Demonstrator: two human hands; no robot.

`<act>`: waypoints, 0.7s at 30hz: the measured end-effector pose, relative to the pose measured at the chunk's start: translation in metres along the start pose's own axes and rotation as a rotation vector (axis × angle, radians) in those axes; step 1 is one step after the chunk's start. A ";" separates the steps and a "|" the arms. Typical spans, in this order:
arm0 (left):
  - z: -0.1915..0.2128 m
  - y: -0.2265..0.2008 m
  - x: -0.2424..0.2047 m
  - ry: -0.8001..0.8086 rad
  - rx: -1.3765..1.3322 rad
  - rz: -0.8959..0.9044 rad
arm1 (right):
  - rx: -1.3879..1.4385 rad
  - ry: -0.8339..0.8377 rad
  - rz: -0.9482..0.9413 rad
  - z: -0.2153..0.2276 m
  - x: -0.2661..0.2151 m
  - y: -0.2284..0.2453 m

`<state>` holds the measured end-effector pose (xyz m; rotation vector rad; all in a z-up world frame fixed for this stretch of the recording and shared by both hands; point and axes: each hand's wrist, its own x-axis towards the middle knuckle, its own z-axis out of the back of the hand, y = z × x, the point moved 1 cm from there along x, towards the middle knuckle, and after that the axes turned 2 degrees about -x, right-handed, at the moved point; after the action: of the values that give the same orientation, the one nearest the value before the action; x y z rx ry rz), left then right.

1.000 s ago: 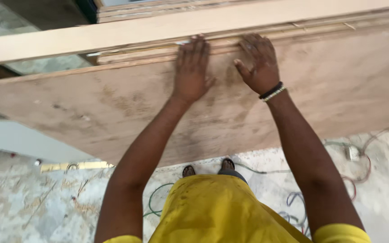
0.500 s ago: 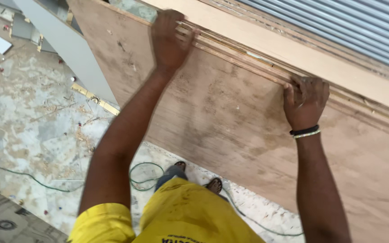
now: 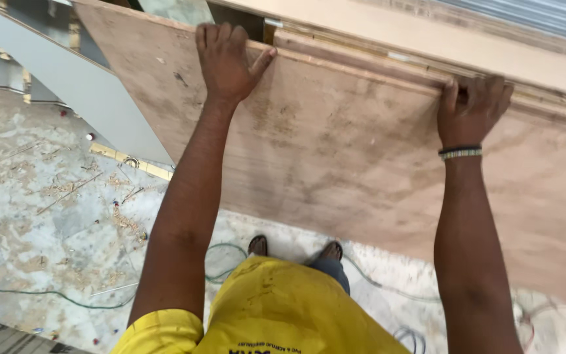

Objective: The person removes a hole saw bit from a power drill and inspects it. They then lift and position a large wooden panel into a cabinet frame, aligning it with the structure.

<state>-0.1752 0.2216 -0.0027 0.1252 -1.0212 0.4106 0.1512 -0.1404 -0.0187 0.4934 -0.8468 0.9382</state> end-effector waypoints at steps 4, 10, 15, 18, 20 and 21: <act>0.003 -0.002 0.000 0.025 -0.068 0.027 | 0.091 0.030 -0.113 -0.006 0.005 0.004; 0.012 -0.004 -0.005 0.116 -0.088 0.055 | 0.088 -0.013 -0.078 -0.006 0.000 0.010; 0.008 -0.001 -0.004 0.097 0.028 0.009 | -0.019 -0.141 0.013 -0.015 -0.007 0.003; 0.011 -0.003 -0.006 0.134 -0.078 0.052 | 0.065 -0.079 -0.049 -0.010 -0.007 0.002; 0.014 -0.004 -0.004 0.140 -0.082 0.044 | 0.092 -0.034 -0.132 -0.008 0.000 0.004; 0.015 -0.004 -0.004 0.143 -0.082 0.043 | 0.108 -0.011 -0.173 -0.008 0.004 0.005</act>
<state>-0.1873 0.2124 0.0017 0.0007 -0.8990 0.4102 0.1513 -0.1300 -0.0197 0.6544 -0.7531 0.8254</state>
